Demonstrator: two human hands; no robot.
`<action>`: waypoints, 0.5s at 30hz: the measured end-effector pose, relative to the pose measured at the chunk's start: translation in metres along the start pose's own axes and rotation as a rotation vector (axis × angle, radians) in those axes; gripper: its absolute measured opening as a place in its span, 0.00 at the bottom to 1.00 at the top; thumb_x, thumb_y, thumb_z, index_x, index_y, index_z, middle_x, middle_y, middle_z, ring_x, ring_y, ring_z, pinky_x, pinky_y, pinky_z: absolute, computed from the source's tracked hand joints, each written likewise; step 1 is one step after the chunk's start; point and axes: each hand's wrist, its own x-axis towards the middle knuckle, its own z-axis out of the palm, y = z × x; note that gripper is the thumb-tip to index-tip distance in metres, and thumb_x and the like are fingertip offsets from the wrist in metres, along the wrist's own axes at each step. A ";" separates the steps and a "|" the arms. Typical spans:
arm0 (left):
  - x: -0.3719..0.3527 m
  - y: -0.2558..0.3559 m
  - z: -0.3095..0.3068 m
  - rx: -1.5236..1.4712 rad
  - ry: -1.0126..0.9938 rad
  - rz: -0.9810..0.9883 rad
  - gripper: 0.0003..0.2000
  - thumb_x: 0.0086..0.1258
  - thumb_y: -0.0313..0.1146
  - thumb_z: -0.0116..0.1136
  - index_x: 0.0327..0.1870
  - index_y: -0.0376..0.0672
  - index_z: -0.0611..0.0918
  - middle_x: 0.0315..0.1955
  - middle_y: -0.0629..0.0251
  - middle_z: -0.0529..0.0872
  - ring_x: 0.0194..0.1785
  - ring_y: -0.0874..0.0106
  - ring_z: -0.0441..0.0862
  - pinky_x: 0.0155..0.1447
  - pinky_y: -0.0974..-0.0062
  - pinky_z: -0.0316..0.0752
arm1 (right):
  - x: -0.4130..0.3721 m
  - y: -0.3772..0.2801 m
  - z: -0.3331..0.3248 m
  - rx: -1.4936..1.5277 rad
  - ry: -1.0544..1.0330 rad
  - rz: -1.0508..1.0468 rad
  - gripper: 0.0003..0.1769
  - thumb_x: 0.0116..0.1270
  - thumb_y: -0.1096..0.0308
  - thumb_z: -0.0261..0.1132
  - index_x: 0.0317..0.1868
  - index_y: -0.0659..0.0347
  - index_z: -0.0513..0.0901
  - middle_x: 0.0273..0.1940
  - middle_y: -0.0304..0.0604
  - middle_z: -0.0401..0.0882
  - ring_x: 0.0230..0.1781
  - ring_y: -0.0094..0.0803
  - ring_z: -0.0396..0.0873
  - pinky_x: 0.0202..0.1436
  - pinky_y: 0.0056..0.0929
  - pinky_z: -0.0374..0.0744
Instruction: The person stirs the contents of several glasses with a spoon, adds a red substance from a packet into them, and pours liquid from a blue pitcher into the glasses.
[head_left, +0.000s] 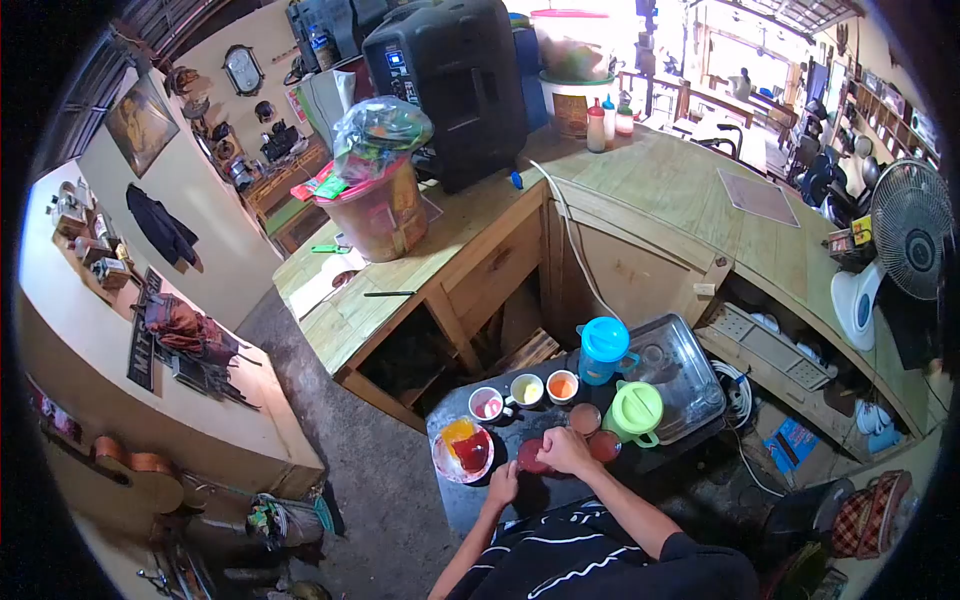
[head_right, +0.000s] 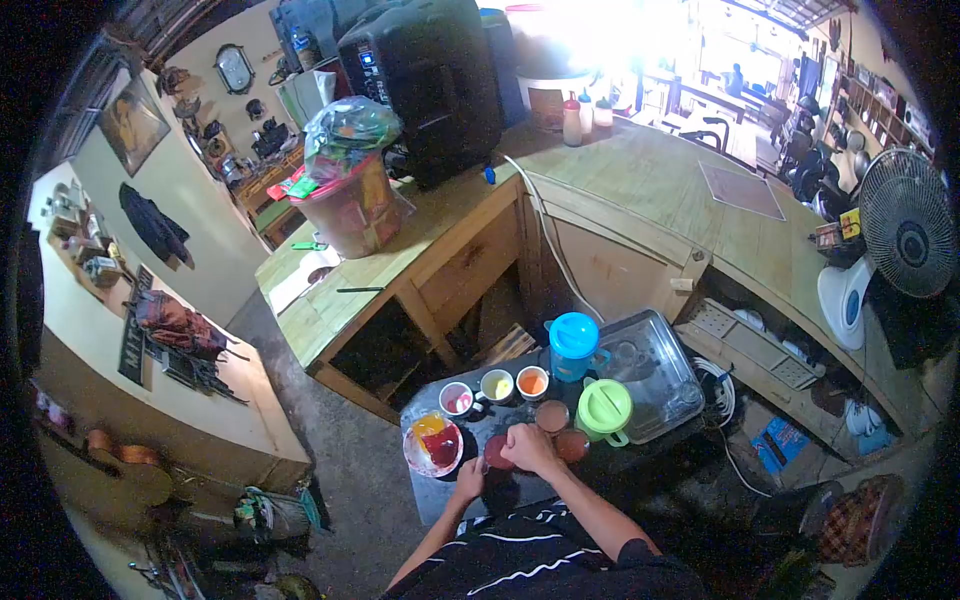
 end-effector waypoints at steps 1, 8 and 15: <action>-0.001 -0.002 0.001 -0.007 -0.003 -0.001 0.22 0.75 0.45 0.37 0.38 0.33 0.80 0.36 0.39 0.81 0.45 0.42 0.77 0.48 0.52 0.70 | -0.001 0.002 0.002 -0.064 -0.046 0.000 0.12 0.47 0.64 0.70 0.20 0.64 0.79 0.20 0.46 0.82 0.23 0.37 0.82 0.29 0.34 0.78; 0.001 -0.002 0.002 0.006 0.031 0.034 0.22 0.75 0.46 0.39 0.34 0.34 0.79 0.34 0.39 0.80 0.41 0.42 0.77 0.45 0.49 0.69 | -0.002 -0.004 0.002 0.271 -0.369 0.085 0.11 0.50 0.65 0.68 0.21 0.64 0.80 0.23 0.50 0.82 0.27 0.44 0.83 0.32 0.39 0.80; 0.002 -0.004 0.004 -0.018 0.016 -0.013 0.22 0.75 0.45 0.39 0.37 0.33 0.79 0.35 0.38 0.80 0.42 0.41 0.77 0.46 0.50 0.70 | -0.003 0.004 0.004 -0.311 -0.060 -0.030 0.11 0.51 0.65 0.69 0.21 0.64 0.79 0.20 0.45 0.81 0.21 0.33 0.82 0.29 0.32 0.79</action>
